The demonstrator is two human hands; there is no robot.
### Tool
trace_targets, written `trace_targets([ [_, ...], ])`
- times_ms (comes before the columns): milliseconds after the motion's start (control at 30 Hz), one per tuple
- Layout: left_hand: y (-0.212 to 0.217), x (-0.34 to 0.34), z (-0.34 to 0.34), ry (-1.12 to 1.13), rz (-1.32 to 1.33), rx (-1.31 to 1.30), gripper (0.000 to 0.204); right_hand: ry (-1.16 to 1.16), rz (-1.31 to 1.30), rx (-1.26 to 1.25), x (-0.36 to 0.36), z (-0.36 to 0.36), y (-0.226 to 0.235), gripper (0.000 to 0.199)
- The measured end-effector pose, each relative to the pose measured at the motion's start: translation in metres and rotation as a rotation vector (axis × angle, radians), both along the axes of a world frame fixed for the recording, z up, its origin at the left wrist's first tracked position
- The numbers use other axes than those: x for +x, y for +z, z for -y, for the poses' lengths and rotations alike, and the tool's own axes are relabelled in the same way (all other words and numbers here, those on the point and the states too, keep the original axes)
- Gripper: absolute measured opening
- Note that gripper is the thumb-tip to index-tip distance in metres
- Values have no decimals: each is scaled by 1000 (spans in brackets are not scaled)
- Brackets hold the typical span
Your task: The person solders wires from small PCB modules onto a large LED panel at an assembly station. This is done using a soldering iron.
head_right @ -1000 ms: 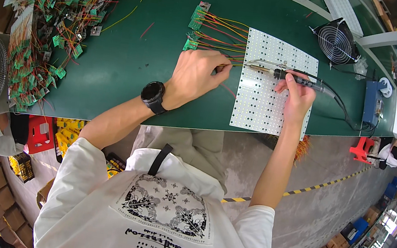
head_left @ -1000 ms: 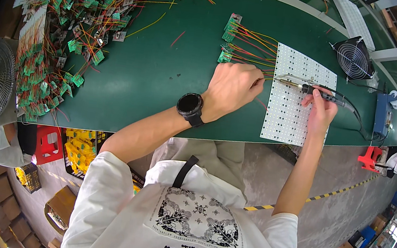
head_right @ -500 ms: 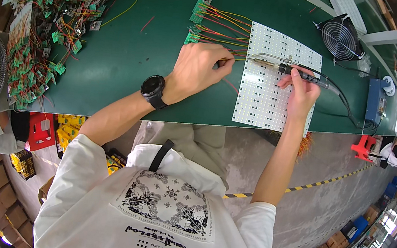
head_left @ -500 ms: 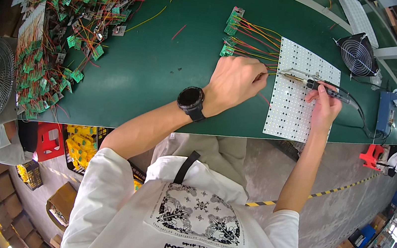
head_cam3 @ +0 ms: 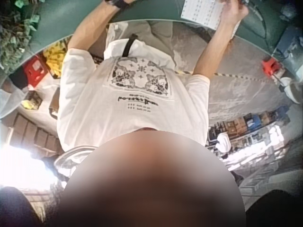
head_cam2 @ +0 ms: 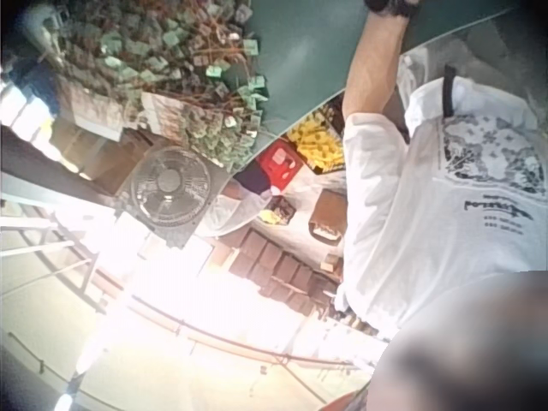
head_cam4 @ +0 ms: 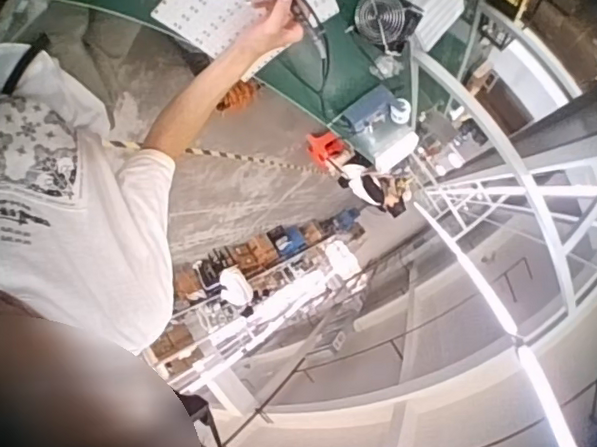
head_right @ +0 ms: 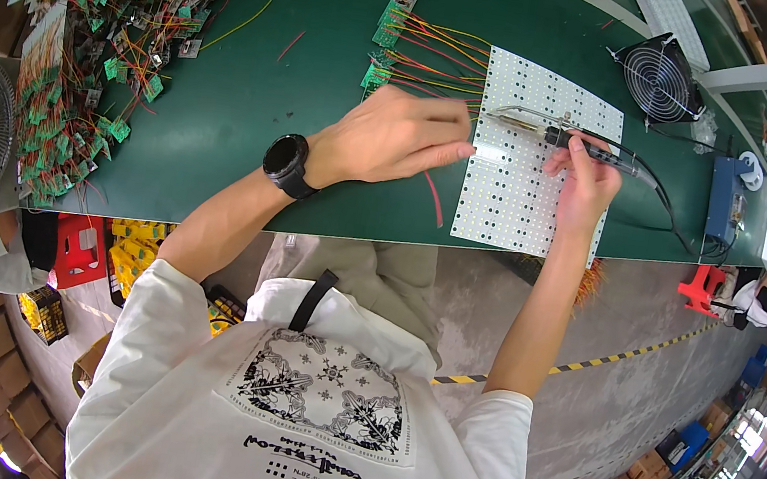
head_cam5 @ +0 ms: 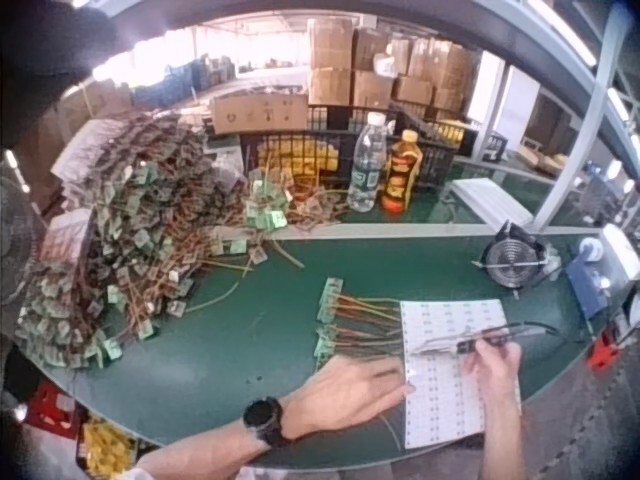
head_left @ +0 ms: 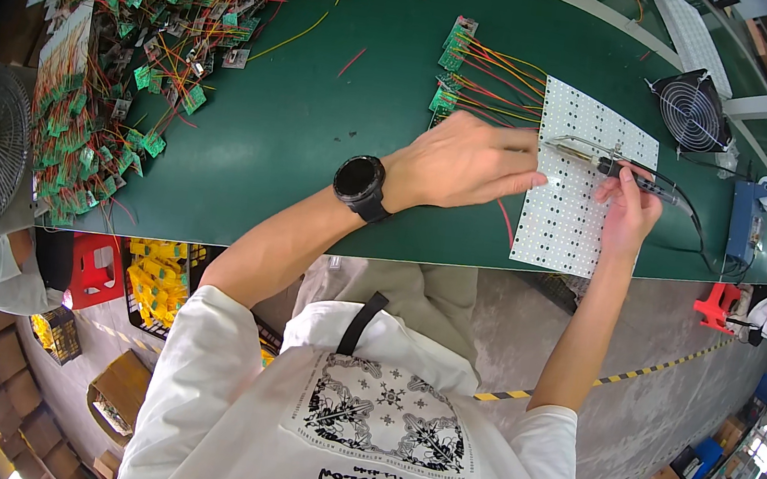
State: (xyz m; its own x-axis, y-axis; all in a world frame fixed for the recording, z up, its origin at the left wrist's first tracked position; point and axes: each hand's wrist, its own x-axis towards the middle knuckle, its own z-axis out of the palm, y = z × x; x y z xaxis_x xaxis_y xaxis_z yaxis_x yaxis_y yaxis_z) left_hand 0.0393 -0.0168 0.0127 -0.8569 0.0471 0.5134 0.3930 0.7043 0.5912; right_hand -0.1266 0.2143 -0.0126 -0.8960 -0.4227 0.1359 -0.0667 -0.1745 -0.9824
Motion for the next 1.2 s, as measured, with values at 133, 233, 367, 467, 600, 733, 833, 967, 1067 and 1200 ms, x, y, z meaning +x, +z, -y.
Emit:
trace_targets([
  [133,0,-2,-1,-153,215,-108,35,-4,8,12,1,0,1,19],
  [233,-4,-4,-6,-99,120,-13,31,-3,10,-1,1,0,2,19],
  [367,-11,-8,-8,76,-35,-36,21,-5,7,8,2,0,2,19],
  [467,-21,-11,-5,163,-47,-72,12,-18,4,8,3,1,2,19],
  [600,-25,-13,-4,217,-55,-114,11,17,-16,21,1,-2,0,17],
  [733,-26,-14,-5,248,-51,-147,12,32,-28,31,2,-2,0,17],
  [833,-27,-15,-6,260,-45,-147,13,42,-38,31,2,-2,0,18],
  [967,-28,-16,-6,259,-72,-118,13,55,-50,48,0,-4,-2,17],
  [1067,-29,-17,-6,251,-64,-111,13,54,-47,41,1,-4,-1,17],
  [1200,-28,-16,-7,251,-53,-116,13,53,-49,49,1,-5,-2,18],
])
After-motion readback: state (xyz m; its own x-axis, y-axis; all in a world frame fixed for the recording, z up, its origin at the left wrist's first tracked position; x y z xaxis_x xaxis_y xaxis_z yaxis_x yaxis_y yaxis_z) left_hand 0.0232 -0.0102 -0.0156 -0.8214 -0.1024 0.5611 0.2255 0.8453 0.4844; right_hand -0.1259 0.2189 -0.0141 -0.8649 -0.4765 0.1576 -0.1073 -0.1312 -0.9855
